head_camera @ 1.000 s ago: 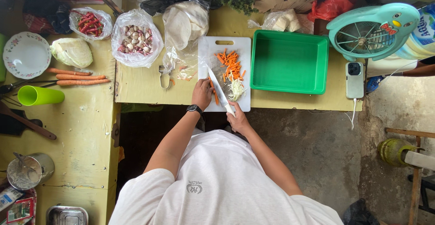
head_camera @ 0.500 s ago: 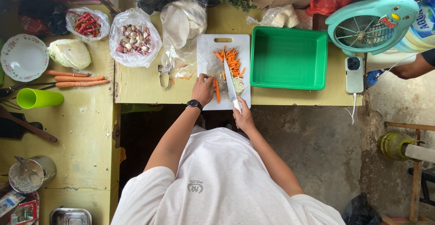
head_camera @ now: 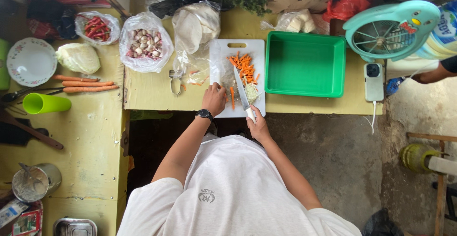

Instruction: The person chops a carrot and cabbage on a white cutting board using a knife and peels a carrot using a peeler.

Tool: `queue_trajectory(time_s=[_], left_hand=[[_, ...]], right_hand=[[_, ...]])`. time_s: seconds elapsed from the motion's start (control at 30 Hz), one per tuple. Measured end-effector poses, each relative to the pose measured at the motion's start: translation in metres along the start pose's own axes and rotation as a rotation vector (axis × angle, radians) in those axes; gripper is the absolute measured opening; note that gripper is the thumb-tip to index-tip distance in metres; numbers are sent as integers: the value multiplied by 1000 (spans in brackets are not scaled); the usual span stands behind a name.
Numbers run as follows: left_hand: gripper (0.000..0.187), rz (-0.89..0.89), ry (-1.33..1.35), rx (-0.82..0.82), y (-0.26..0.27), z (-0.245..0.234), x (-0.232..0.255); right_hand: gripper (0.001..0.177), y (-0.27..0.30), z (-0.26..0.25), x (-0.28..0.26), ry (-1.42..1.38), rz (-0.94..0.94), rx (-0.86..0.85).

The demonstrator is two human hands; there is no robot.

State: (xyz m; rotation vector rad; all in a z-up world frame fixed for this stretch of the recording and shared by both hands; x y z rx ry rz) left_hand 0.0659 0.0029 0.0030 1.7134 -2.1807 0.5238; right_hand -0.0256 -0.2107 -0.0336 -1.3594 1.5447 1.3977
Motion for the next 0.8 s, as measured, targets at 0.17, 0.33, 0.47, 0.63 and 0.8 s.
queue_trajectory(time_s=[0.17,0.33,0.47,0.63,0.8], left_hand=[[28,50,56,128,20,-21,17],[37,-49,6,3,16,-13,35],[39,-115,-62,105,6,2,36],[23,-237,-97,34,-4,34,21],[22,-284,-24,119,-3,43,12]], right_hand=[[56,5,1,-11,33,80,-18],[56,4,7,-17,46,99,-19],[56,4,13,-14,61,60,-50],[58,5,13,-15,22,51,-55],[57,6,6,-14,53,41,-31]])
Point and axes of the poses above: each hand's wrist, its own y-axis away from the middle knuckle, its own z-axis out of the palm, x = y × z, the point moved 7 cm from there along -y, towards the middle knuckle, and after that the axes turned 1 degree about y, right-handed, at the moved point
